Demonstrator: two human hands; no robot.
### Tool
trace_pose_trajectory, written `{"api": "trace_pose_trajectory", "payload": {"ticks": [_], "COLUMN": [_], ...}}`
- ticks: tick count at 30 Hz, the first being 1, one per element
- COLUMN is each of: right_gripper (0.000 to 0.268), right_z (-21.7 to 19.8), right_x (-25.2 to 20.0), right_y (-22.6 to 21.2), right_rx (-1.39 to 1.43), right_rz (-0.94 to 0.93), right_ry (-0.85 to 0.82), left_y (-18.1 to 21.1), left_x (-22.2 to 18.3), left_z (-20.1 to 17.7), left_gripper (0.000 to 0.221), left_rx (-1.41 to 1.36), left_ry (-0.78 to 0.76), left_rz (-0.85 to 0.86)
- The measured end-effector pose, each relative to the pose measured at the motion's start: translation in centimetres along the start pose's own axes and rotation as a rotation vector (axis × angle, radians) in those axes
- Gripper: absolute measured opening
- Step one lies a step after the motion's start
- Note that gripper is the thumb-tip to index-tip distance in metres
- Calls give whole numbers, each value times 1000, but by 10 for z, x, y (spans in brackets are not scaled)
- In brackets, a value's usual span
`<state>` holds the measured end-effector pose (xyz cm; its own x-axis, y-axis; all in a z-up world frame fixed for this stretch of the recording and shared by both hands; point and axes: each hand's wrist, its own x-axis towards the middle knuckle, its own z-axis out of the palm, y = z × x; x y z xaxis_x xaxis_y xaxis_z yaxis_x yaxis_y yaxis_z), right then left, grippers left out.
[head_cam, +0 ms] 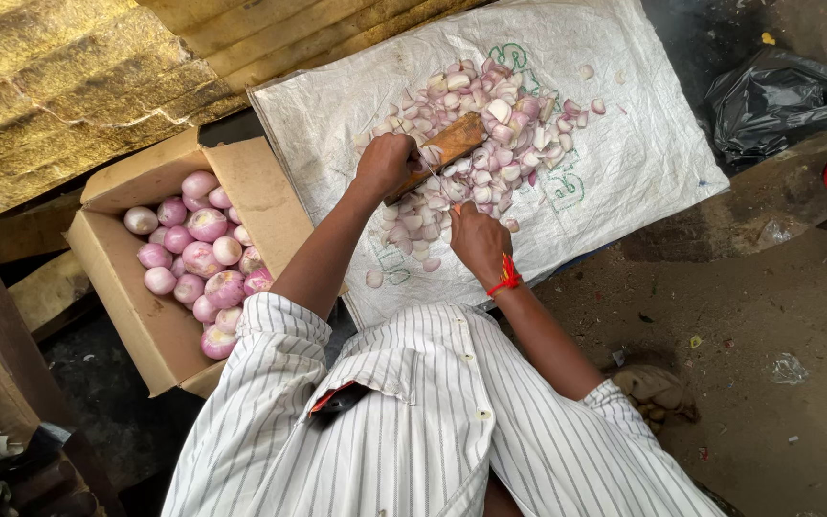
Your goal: The person repeatedly picks red onions from a cardboard box and chops them into small pieces using a knife on a wooden block. The chopped onions accumulate on a white sack placed on the work surface.
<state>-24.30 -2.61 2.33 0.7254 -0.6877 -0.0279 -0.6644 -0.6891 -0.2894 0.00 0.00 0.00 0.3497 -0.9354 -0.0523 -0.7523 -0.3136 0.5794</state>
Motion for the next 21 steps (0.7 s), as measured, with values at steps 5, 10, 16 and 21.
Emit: {"api": "trace_pose_trajectory", "payload": {"ticks": [5,10,16,21], "right_gripper": [34,35,35,33], "right_z": [18,15,17,17], "right_x": [10,13,1,13], "right_y": [6,3,2,5], "right_rx": [17,37,-17,-3], "right_rz": [24,13,26,3], "right_ry": [-2,16,-8,9], "left_y": [1,-1,-10,-8], "left_x": [-1,-2,-4,-3], "left_z": [-7,-2,3,6], "left_gripper": [9,8,8,6], "left_rx": [-13,-20,-45,-8], "left_ry": [29,54,90,103], "left_rz": [28,43,64,50]}}
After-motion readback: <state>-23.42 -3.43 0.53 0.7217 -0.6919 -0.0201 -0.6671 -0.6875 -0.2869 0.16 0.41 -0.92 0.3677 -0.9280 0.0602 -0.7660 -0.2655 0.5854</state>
